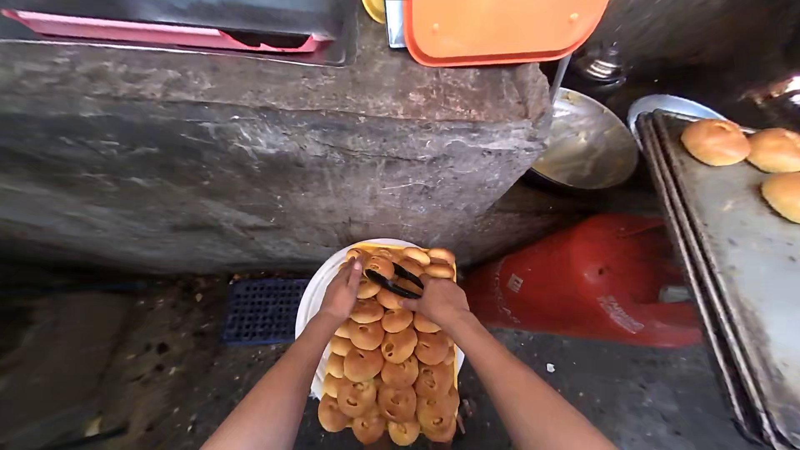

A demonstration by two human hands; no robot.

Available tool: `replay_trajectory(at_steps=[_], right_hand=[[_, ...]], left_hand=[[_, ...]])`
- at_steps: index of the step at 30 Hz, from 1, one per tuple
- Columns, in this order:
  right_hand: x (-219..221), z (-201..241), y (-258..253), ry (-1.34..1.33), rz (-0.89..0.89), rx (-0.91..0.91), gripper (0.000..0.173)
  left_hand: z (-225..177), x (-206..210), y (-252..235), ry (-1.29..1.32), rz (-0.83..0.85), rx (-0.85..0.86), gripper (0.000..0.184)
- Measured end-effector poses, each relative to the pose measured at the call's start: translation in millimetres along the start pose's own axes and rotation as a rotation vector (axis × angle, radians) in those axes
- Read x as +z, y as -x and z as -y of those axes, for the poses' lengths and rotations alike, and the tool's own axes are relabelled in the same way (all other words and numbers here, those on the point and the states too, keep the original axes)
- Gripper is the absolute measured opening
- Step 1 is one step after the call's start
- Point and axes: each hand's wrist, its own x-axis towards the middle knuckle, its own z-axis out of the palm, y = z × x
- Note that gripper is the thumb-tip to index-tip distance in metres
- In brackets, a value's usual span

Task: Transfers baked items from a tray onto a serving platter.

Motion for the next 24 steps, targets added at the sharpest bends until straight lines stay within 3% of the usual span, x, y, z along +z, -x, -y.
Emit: replay_trajectory(at_steps=[5, 10, 15, 17, 20, 24], right_hand=[[-6.9, -0.3, 4.2, 0.031, 0.045, 0.021, 0.083], [-52.0, -45.9, 62.8, -0.068, -0.065, 0.001, 0.087], [-91.0, -133.5, 163.2, -0.363, -0.551, -0.181, 0.091], [-109.7, -176.2, 201.5, -0.408, -0.753, -0.161, 0.095], [-138.6, -244.9, 253.4, -0.36, -0.948, 0.094, 0.085], [-154.9, -344.2, 280.5, -0.162, -0.957, 0.654, 0.078]], left_hand=[[0.3, 2.5, -10.1, -0.204, 0.104, 0.024, 0.061], [-12.6, 4.5, -11.2, -0.287, 0.078, 0.05, 0.059], [-12.9, 5.3, -13.8, -0.51, 0.113, 0.122, 0.057], [-17.1, 4.9, -11.8, -0.5, 0.07, 0.17, 0.051], [-14.0, 6.6, -12.5, -0.518, 0.047, 0.258, 0.054], [-11.1, 10.3, -11.9, -0.577, 0.096, 0.26, 0.065]])
